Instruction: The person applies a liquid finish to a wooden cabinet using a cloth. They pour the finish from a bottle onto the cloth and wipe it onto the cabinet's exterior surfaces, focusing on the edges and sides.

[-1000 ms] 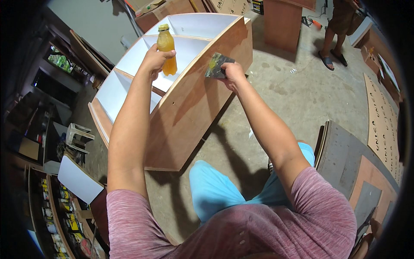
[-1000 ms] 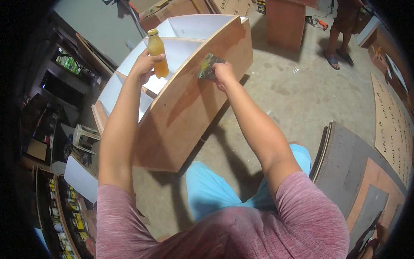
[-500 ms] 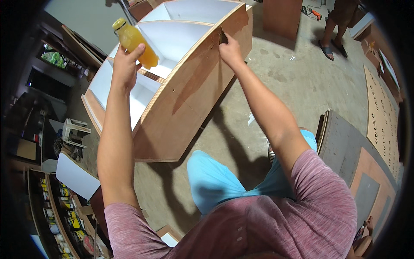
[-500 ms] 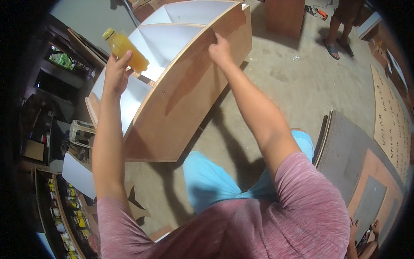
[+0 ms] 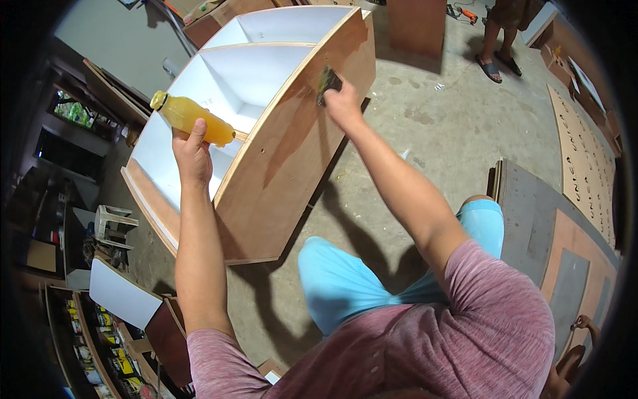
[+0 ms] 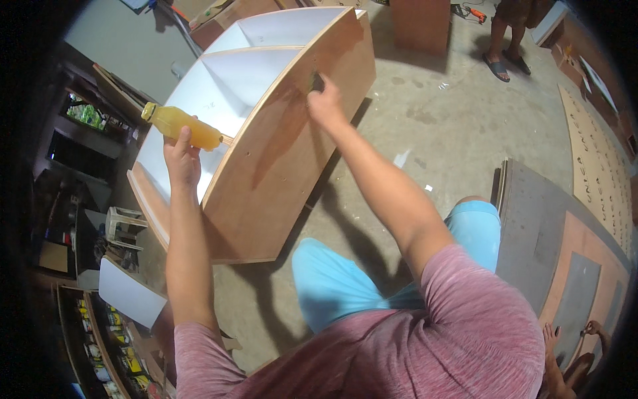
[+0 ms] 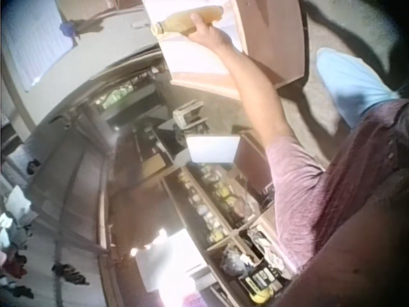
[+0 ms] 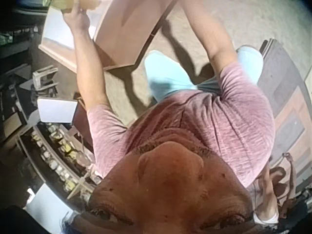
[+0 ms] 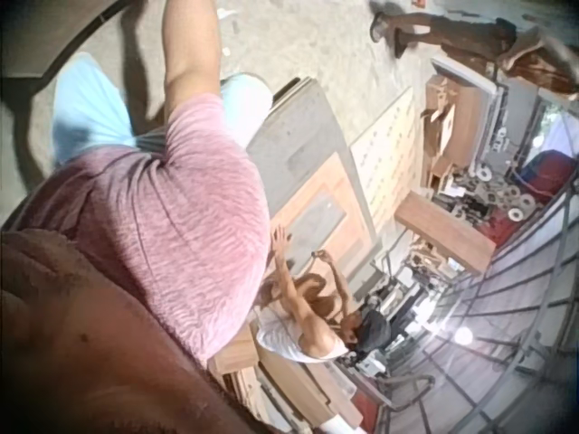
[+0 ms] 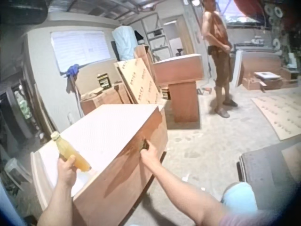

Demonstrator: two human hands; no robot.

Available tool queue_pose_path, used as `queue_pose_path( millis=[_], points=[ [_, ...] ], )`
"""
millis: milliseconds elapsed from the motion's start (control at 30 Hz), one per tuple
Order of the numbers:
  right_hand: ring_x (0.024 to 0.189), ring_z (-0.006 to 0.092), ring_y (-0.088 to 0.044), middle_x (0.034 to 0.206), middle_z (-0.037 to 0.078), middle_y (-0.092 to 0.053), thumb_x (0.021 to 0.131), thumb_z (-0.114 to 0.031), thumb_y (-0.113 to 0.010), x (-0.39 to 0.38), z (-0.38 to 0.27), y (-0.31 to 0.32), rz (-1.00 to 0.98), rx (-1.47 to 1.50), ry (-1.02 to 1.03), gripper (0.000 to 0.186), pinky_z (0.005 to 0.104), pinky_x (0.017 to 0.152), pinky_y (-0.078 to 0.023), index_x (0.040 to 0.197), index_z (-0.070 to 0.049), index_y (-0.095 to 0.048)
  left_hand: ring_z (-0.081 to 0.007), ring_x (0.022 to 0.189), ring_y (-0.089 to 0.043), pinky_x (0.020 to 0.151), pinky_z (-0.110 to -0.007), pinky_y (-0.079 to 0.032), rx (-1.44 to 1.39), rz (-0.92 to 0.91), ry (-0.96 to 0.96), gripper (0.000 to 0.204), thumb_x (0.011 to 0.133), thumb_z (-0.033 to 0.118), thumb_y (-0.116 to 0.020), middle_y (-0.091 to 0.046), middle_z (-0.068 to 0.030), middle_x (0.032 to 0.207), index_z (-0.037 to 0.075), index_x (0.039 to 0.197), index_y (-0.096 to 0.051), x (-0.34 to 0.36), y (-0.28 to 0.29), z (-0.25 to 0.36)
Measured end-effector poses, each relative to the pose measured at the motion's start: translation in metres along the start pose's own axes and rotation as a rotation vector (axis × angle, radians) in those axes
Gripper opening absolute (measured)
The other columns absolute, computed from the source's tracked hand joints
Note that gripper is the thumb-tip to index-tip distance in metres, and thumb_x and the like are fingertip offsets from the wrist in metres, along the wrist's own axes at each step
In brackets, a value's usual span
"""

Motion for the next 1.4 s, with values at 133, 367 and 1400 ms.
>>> queue_pose_path(
  millis=[133, 367, 1400],
  points=[
    [0.083, 0.0209, -0.062, 0.092, 0.014, -0.067, 0.077, -0.004, -0.049, 0.041, 0.008, 0.011, 0.061, -0.13, -0.053, 0.04, 0.0328, 0.076, -0.049, 0.114, 0.002, -0.062, -0.0229, 0.11, -0.055, 0.094, -0.041, -0.047, -0.015, 0.024, -0.016, 0.046, 0.092, 0.015, -0.063, -0.056, -0.0092, 0.117, 0.006, 0.132, -0.041, -0.002, -0.001, -0.011],
    [0.087, 0.025, -0.064, 0.097, 0.019, -0.067, 0.076, -0.008, -0.052, 0.034, 0.008, -0.008, -0.091, -0.169, -0.078, 0.052, 0.0332, 0.08, -0.05, 0.127, -0.001, -0.057, -0.0209, 0.107, -0.055, 0.091, -0.039, -0.047, 0.029, 0.106, -0.096, 0.047, 0.09, 0.016, -0.066, -0.055, -0.0059, 0.115, 0.007, 0.13, -0.043, -0.005, 0.002, -0.009],
    [0.086, 0.0242, -0.063, 0.094, 0.015, -0.067, 0.078, -0.003, -0.049, -0.015, 0.006, 0.002, -0.099, -0.1, -0.038, 0.054, 0.032, 0.08, -0.049, 0.132, 0.0, -0.052, -0.0195, 0.105, -0.055, 0.083, -0.038, -0.05, -0.052, 0.175, -0.045, 0.046, 0.09, 0.015, -0.065, -0.054, -0.0041, 0.116, 0.012, 0.13, -0.043, -0.011, -0.014, -0.013]
  ],
)
Point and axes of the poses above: each hand's wrist, its own x-axis towards the middle knuckle, its own y-axis out of the back of the hand, z = x × y, the point moved 3 cm from there along x, towards the middle knuckle
